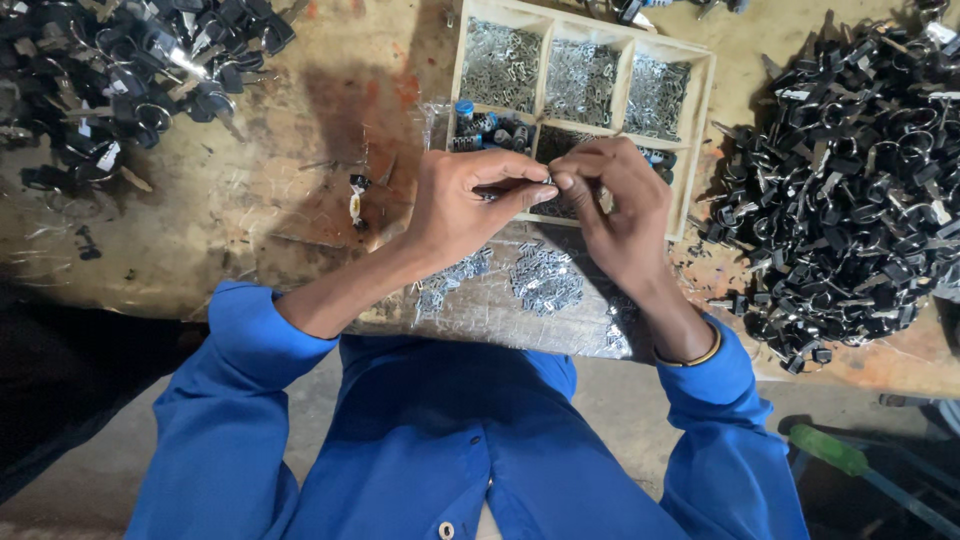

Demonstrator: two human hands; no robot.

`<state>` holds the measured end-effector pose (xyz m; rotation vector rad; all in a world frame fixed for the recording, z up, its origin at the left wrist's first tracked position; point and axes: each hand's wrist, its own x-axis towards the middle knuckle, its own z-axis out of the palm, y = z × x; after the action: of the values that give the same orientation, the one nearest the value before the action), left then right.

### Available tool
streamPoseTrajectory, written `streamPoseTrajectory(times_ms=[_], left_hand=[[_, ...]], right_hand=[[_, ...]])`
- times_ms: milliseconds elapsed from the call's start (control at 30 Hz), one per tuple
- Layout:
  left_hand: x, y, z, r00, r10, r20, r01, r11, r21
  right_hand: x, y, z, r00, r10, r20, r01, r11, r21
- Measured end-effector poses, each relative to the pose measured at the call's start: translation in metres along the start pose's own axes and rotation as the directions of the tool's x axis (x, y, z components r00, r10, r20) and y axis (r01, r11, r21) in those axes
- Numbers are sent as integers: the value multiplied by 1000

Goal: The person sits at a workbench assembling small electrical connectors by hand. They pick metal terminals and springs from a compartment tray, insert a spring into a blue-capped connector body, press the terminal into place, and set the finished connector into the tray, repeating the cycle.

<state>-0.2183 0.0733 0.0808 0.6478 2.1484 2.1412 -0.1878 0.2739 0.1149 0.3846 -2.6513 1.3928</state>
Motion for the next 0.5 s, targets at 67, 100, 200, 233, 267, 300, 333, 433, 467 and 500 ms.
streamPoseTrajectory(times_ms=[67,100,200,233,267,300,333,433,467,500], left_hand=[[0,-1,-2,1000,16,6,-16,1000,12],[0,-1,-2,1000,29,11,-29,999,28],[1,-2,-2,999,37,27,-38,998,51],[0,-2,-2,999,32,32,-34,998,56],[1,-2,-2,999,41,30,-42,998,52],[1,-2,-2,998,49,26,-50,998,47],[1,-2,-2,998,55,21,-56,998,41],[0,-3,-2,998,58,26,-59,998,32],[0,-3,-2,998,58,28,-59,998,34],[0,-3,-2,998,57,30,-58,998,35]], right_hand=[[4,-5,-7,996,-77,44,82,989,-126],[5,-6,-12,993,-91,79,100,988,-119],[10,-7,-19,986,-94,135,101,994,-46],[10,-6,-19,985,-88,145,91,996,-11],[10,-6,-18,992,8,125,-20,996,90],[9,-5,-16,988,106,116,-127,973,193],[8,-5,-14,972,204,120,-231,928,292],[7,-4,-13,958,263,114,-286,874,392],[7,-5,-14,973,202,110,-227,921,316],[7,-5,-15,984,141,111,-164,958,237]])
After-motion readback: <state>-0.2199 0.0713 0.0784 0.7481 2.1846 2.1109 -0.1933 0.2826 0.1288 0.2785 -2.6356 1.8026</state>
